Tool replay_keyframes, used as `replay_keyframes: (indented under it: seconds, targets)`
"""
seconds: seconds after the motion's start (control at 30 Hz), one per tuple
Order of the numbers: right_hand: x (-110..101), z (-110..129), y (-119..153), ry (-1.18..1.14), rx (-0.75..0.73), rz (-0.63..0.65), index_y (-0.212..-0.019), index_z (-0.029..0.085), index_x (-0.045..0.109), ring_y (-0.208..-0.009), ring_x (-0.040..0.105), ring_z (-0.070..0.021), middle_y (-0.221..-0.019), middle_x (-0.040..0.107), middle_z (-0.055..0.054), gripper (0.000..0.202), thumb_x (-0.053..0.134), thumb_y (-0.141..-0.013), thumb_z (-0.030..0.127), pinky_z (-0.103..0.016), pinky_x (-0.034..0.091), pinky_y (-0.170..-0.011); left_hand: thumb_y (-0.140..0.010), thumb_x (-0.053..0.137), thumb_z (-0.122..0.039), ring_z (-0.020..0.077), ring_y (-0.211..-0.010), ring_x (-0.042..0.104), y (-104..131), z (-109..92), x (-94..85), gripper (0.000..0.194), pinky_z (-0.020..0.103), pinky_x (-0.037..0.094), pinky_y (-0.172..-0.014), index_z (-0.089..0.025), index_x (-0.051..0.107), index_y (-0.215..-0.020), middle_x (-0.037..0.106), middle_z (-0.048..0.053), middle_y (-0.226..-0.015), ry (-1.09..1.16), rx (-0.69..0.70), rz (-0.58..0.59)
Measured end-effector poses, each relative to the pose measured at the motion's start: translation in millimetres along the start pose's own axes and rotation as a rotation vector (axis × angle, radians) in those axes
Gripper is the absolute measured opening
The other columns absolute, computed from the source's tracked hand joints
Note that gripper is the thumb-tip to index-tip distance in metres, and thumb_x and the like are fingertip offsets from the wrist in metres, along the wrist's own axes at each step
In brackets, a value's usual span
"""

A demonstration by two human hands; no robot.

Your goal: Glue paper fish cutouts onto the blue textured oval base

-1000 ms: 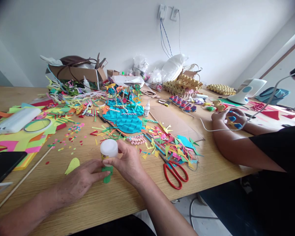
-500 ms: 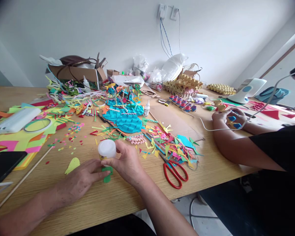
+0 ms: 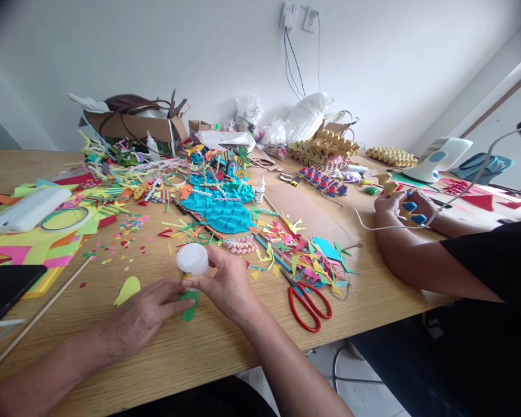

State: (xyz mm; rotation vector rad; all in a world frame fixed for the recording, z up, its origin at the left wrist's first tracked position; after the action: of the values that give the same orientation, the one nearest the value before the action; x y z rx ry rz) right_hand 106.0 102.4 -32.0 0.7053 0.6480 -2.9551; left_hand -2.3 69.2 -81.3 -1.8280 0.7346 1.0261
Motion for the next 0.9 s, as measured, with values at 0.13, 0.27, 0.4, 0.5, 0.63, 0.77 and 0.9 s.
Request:
replay_keyframes:
  seconds: [0.13, 0.27, 0.4, 0.5, 0.63, 0.77, 0.9]
  targets:
    - [0, 0, 1, -0.023, -0.001, -0.002, -0.071, 0.017, 0.058, -0.063, 0.049, -0.0134, -0.065, 0.054, 0.001, 0.028, 0.068, -0.067, 0.044, -0.022, 0.037, -0.058, -0.091, 0.039, -0.016, 0.018, -0.089, 0.055, 0, 2, 4.1, 0.027, 0.032, 0.048, -0.076, -0.026, 0.058, -0.107, 0.058, 0.005, -0.099, -0.028, -0.014, 0.043]
    - [-2, -1, 1, -0.023, 0.015, -0.019, -0.07, 0.018, 0.057, -0.063, 0.049, -0.0133, -0.065, 0.053, 0.002, 0.028, 0.069, -0.066, 0.043, -0.022, 0.037, -0.057, -0.09, 0.04, -0.016, 0.0194, -0.091, 0.055, 0, 2, 4.8, 0.026, 0.034, 0.049, -0.077, -0.025, 0.059, -0.105, 0.058, 0.005, -0.101, -0.039, -0.021, 0.06]
    - [0, -3, 0, -0.002, 0.02, -0.009, -0.071, 0.018, 0.057, -0.064, 0.049, -0.0136, -0.065, 0.054, 0.002, 0.028, 0.068, -0.066, 0.043, -0.022, 0.037, -0.058, -0.09, 0.039, -0.015, 0.0193, -0.091, 0.055, 1, 2, 6.1, 0.026, 0.034, 0.049, -0.077, -0.024, 0.059, -0.104, 0.058, 0.006, -0.101, -0.065, -0.018, 0.069]
    - [0, -3, -2, 0.032, 0.007, -0.019, -0.07, 0.017, 0.058, -0.063, 0.049, -0.0137, -0.065, 0.055, 0.002, 0.029, 0.068, -0.066, 0.045, -0.022, 0.037, -0.057, -0.09, 0.039, -0.015, 0.0195, -0.091, 0.054, 2, 2, 8.4, 0.025, 0.035, 0.049, -0.077, -0.023, 0.059, -0.104, 0.057, 0.006, -0.1, -0.086, -0.01, 0.08]
    - [1, -1, -3, 0.021, 0.012, -0.026, -0.068, 0.018, 0.057, -0.061, 0.049, -0.0132, -0.063, 0.053, 0.002, 0.03, 0.069, -0.065, 0.046, -0.022, 0.036, -0.055, -0.089, 0.039, -0.012, 0.0199, -0.092, 0.053, 3, 4, 11.9, 0.027, 0.036, 0.049, -0.078, -0.024, 0.057, -0.106, 0.055, 0.006, -0.101, -0.076, -0.015, 0.116]
    - [3, 2, -2, -0.02, 0.003, -0.002, -0.069, 0.017, 0.057, -0.062, 0.049, -0.0129, -0.064, 0.053, 0.002, 0.031, 0.069, -0.065, 0.045, -0.022, 0.036, -0.056, -0.089, 0.041, -0.015, 0.02, -0.089, 0.053, 2, 5, 12.4, 0.023, 0.036, 0.048, -0.076, -0.023, 0.058, -0.103, 0.055, 0.006, -0.096, -0.056, -0.042, 0.145]
    - [2, 1, -2, 0.014, -0.003, -0.015, -0.069, 0.016, 0.057, -0.062, 0.048, -0.0129, -0.064, 0.053, 0.002, 0.031, 0.069, -0.065, 0.044, -0.022, 0.036, -0.056, -0.09, 0.037, -0.013, 0.0206, -0.092, 0.052, 1, 3, 9.8, 0.027, 0.037, 0.047, -0.079, -0.021, 0.058, -0.105, 0.054, 0.007, -0.099, -0.039, -0.023, 0.133]
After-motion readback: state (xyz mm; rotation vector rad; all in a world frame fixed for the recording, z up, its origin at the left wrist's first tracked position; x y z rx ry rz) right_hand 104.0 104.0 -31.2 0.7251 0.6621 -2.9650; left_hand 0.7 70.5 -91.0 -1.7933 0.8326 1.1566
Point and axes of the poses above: each hand's wrist, its own y-axis away from the middle knuckle, its own x-axis out of the palm, z = x × y, the point moved 9 cm from there along -y, towards the middle knuckle
